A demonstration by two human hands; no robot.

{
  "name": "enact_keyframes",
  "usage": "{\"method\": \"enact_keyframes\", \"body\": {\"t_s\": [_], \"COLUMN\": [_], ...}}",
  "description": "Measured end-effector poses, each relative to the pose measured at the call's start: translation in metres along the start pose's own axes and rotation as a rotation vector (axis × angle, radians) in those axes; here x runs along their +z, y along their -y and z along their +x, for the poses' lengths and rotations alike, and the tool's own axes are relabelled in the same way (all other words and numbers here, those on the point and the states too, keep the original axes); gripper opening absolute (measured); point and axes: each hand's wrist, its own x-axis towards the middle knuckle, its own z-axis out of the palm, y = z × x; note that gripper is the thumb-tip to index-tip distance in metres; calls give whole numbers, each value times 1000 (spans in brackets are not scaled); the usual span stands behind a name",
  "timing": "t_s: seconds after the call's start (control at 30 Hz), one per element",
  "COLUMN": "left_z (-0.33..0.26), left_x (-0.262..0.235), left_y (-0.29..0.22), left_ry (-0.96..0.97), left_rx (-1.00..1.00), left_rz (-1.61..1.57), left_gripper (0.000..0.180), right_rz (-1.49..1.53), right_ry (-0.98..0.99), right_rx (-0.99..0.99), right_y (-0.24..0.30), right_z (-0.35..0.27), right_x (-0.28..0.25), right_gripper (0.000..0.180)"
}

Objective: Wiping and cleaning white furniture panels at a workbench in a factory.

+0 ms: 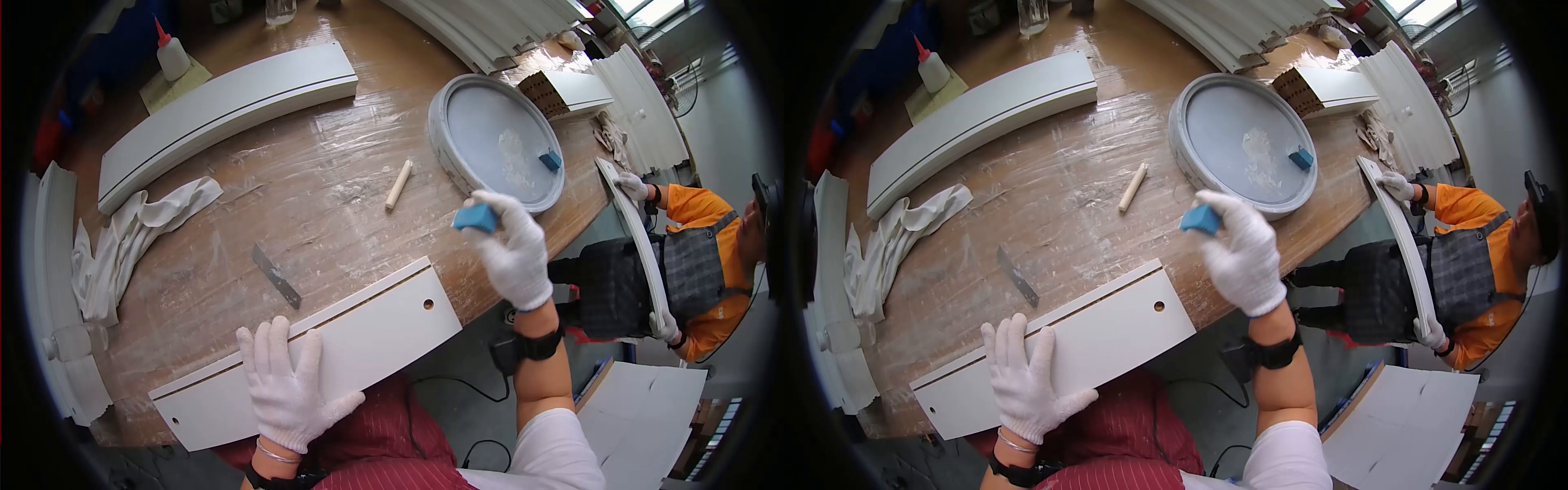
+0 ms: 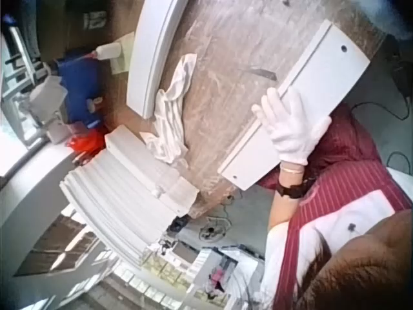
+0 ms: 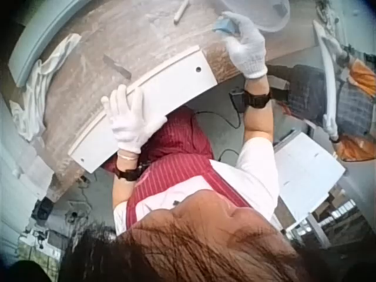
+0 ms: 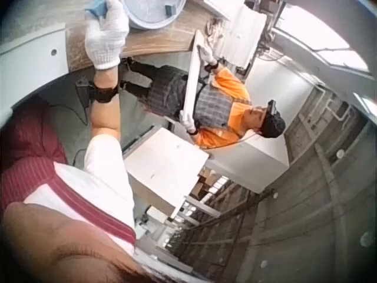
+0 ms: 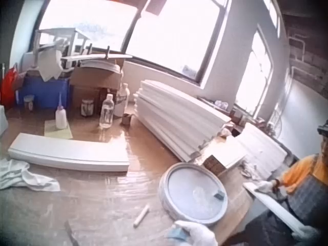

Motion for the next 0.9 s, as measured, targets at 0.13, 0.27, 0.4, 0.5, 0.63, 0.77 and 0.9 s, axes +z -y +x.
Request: {"method": "enact_keyframes", "body": {"t_s": [0.13,0.27,0.4,0.5,0.63,0.77,0.9], "left_z": [0,-1,1,1,1,-4,-10], "left_x": [0,1,0,1,2,-4,0], "left_y": [0,0,-2,-1,1,6,14], "left_ry": [-1,1,5,1,-12,4,-5], "left_rx": [4,-3,-9,3,9,-11,-16], "left_rz": [-4,-13,-23,-22,-30,-20,-59], "left_gripper": [97,97,97,96,96,96,97], "right_rz": [-318,-373,-447,-431,-510,-351,-476], "right_ry": [69,36,-11,-54,-76,-63,-196], "right_rx": [-231,-258,-181,-320,-249,-245,-177], "right_y": [12,4,7,14,10,18,10], "right_z": [-26,-36,-36,-36,-38,-42,-44], "right_x": [17,28,28,35,35,50,49], "right_gripper": [45,46,45,45,44,42,42]}}
